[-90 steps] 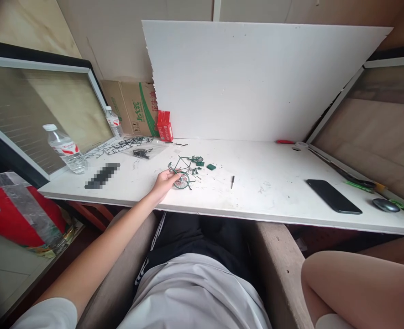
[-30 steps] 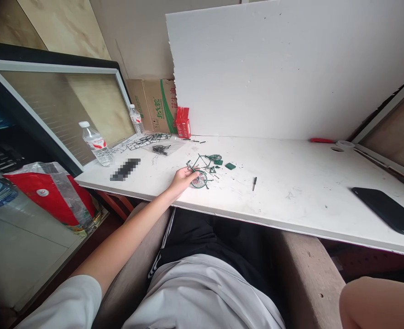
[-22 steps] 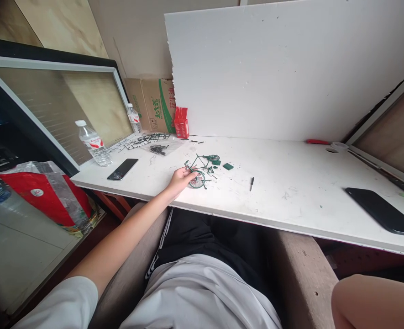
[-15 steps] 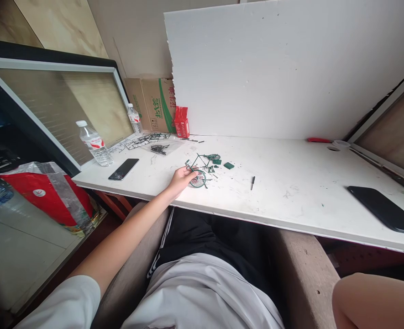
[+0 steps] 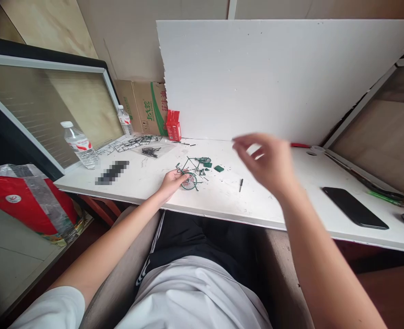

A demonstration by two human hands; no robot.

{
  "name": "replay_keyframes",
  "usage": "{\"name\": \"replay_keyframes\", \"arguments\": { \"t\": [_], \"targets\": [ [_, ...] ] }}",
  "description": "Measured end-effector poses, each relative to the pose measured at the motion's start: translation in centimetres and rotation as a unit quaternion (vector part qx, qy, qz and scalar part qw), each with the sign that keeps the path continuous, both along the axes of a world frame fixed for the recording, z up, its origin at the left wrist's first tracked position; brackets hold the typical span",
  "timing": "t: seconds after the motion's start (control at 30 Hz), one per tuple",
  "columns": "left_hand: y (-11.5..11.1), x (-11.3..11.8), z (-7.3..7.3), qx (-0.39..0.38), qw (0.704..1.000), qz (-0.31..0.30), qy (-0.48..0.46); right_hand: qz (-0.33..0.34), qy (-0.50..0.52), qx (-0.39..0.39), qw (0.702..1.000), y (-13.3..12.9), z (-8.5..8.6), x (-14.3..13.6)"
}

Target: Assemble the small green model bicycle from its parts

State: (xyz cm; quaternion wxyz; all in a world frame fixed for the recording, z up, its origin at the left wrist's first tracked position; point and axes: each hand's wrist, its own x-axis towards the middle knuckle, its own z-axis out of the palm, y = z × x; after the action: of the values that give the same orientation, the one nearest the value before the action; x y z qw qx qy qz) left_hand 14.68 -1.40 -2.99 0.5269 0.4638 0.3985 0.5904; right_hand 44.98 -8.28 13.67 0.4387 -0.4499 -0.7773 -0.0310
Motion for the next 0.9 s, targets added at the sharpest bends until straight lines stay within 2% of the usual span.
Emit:
{"name": "replay_keyframes", "arguments": {
  "t": [0.1,0.2,0.23,0.3,0.63,0.9],
  "targets": [
    [-0.1,-0.1,0.1,-0.004,1.0,0.004,0.014,-0.031,-0.091,-0.116,0.989,3.6,-5.7,-1.0],
    [-0.2,-0.1,0.1,0.0,1.0,0.004,0.02,-0.086,-0.165,-0.155,0.97,5.7,-11.4,-1.3],
    [-0.2,-0.1,0.1,0.002,1.0,0.002,0.02,-0.093,-0.18,-0.161,0.966,5.9,-12.7,-1.4],
    [-0.3,0.0,0.1,0.005,1.0,-0.001,0.022,-0.098,-0.192,-0.157,0.964,5.8,-14.1,-1.3],
    [-0.7,0.0,0.5,-0.005,0.999,-0.008,0.031,-0.085,-0.274,-0.136,0.948,5.6,-13.9,-1.7],
    [-1.0,-0.2,1.1,-0.01,0.999,-0.043,0.002,-0.11,-0.316,-0.146,0.931,5.5,-13.4,-2.5]
  ]
}}
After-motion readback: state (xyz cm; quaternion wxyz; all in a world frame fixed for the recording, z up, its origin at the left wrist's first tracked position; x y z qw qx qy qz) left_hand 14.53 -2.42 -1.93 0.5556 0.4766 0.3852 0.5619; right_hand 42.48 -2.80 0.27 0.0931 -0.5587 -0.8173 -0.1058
